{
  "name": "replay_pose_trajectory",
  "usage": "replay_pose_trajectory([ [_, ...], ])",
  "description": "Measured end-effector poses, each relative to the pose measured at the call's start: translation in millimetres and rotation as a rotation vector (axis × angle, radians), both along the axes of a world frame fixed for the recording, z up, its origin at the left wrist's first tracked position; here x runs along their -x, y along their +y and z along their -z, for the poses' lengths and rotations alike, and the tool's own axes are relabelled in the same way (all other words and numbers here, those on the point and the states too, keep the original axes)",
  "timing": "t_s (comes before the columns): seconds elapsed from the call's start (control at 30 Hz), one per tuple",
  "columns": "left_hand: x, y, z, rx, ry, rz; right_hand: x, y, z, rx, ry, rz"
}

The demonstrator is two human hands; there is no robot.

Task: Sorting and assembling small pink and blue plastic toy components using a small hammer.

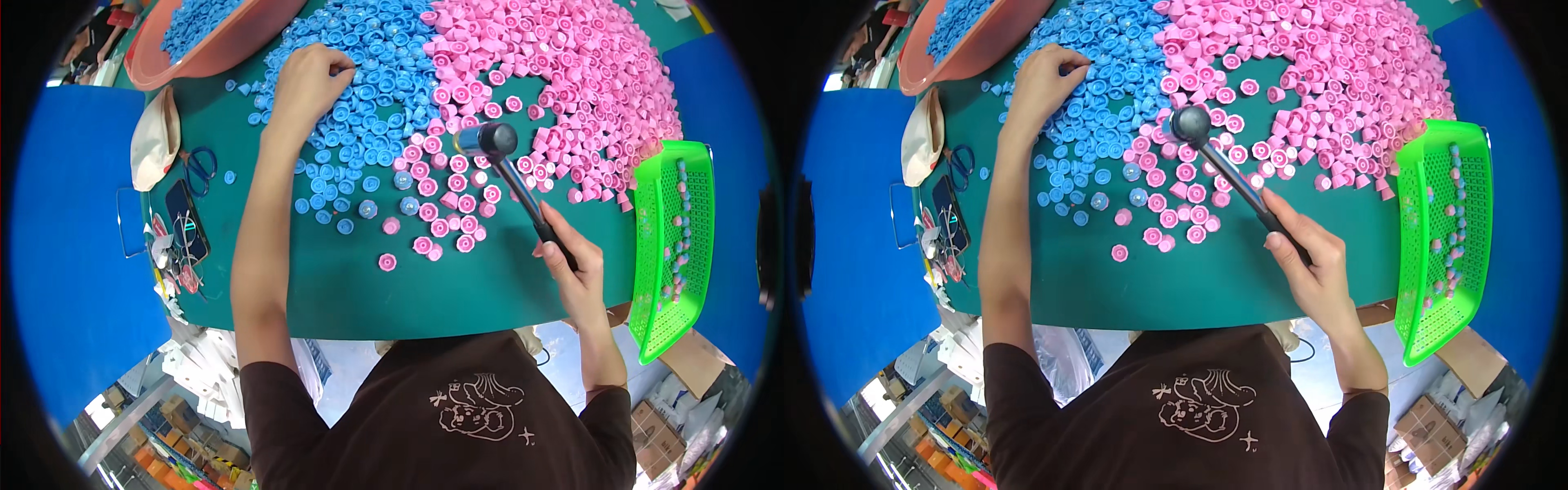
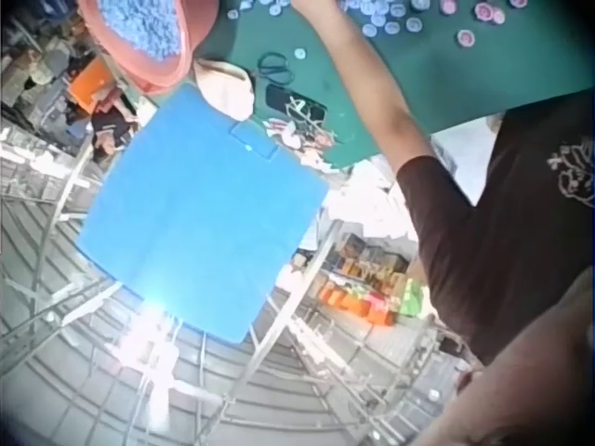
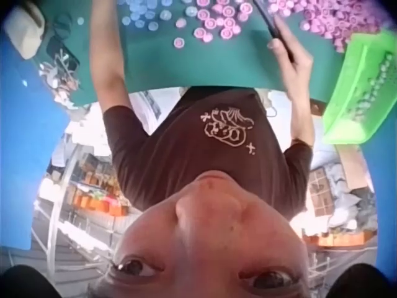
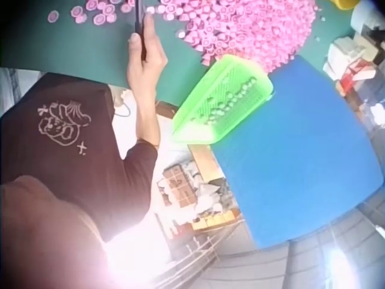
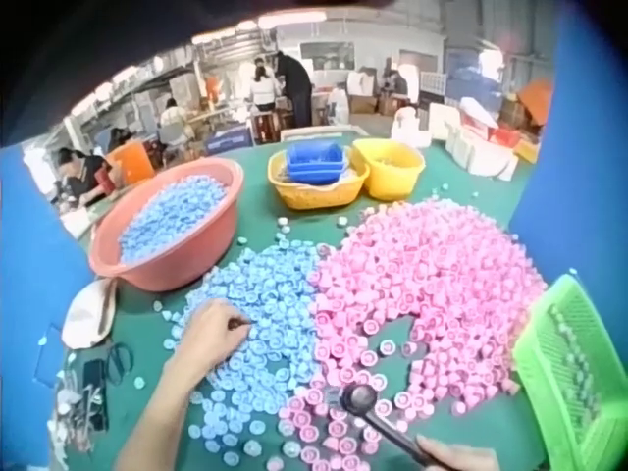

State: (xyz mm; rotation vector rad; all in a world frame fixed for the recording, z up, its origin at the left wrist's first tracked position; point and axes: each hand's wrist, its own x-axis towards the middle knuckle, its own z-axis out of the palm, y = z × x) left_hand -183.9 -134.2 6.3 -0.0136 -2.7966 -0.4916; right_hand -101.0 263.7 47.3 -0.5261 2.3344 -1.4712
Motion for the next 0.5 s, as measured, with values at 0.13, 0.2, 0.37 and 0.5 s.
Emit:
replay_pose_trajectory([
  [0.13,8.4,-1.9,-12.4,0.075,-0.142,0.118,-1.9,7.4,5.9,-0.019,-0.032,-0.024],
  [0.2,6.6,5.3,-18.3,0.186,-0.254,0.050,-2.6,8.4,10.0,-0.027,-0.024,-0.046],
  [0.37,-9.8,3.5,-19.6,0.108,-0.013,0.110,-2.3,9.0,7.2,-0.055,-0.063,-0.065],
  [0.5,-61.1,62.6,-36.2,-0.376,-0.129,0.085,1.2,10.3,6.8,-0.059,-0.060,-0.049],
])
